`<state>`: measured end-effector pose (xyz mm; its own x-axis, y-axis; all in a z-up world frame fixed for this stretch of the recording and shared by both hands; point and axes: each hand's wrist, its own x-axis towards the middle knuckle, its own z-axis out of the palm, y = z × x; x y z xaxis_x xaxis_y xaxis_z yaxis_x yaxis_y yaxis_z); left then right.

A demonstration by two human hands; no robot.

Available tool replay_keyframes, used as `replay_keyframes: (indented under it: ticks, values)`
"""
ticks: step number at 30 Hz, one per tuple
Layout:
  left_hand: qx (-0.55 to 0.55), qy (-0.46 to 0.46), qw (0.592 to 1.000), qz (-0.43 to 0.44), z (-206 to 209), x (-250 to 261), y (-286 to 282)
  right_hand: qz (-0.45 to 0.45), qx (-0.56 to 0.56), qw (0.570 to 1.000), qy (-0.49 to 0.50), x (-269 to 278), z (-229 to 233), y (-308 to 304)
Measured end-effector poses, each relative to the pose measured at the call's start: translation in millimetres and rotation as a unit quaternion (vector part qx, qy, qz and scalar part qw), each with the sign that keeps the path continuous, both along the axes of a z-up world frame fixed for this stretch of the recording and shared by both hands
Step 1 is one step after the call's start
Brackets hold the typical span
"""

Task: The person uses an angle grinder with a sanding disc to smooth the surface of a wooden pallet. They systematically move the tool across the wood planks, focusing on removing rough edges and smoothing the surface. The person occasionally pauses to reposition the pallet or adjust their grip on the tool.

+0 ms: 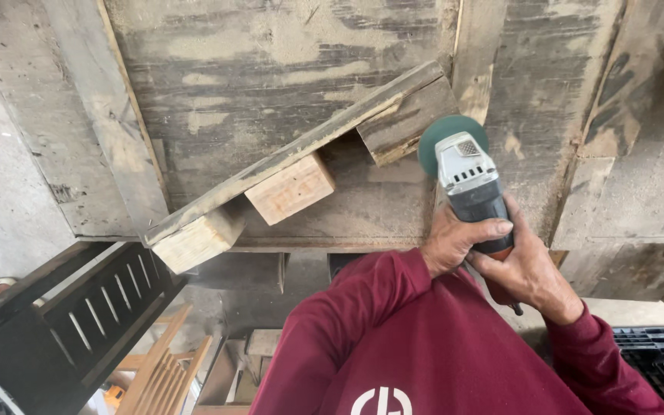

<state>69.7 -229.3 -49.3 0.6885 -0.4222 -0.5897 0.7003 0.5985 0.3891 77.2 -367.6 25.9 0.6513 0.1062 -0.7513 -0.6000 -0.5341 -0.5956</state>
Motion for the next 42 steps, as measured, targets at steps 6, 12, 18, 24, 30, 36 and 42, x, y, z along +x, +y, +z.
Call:
replay_keyframes:
  ticks: [6,12,18,24,30,36,42]
  values:
    - [0.045,-0.039,0.998,0.023,9,2,4,0.05,0.03,0.998,-0.032,18,10,8]
    - [0.051,0.009,0.995,0.089,24,-25,28,0.127,0.02,0.988,0.086,18,12,22]
    - [0.049,0.012,0.995,0.082,20,-10,13,0.096,0.068,0.991,0.07,27,9,13]
    - [0.029,0.001,0.998,0.046,13,11,-3,0.013,-0.016,0.998,0.064,29,14,7]
    - [0.021,0.011,0.999,0.036,33,-7,35,0.073,0.045,0.995,0.057,11,17,30]
    - [0.032,0.003,0.999,0.01,30,2,39,-0.053,0.02,0.987,0.152,2,12,35]
    - [0.006,0.034,0.999,0.029,40,-5,43,0.025,0.05,0.997,0.055,3,29,41]
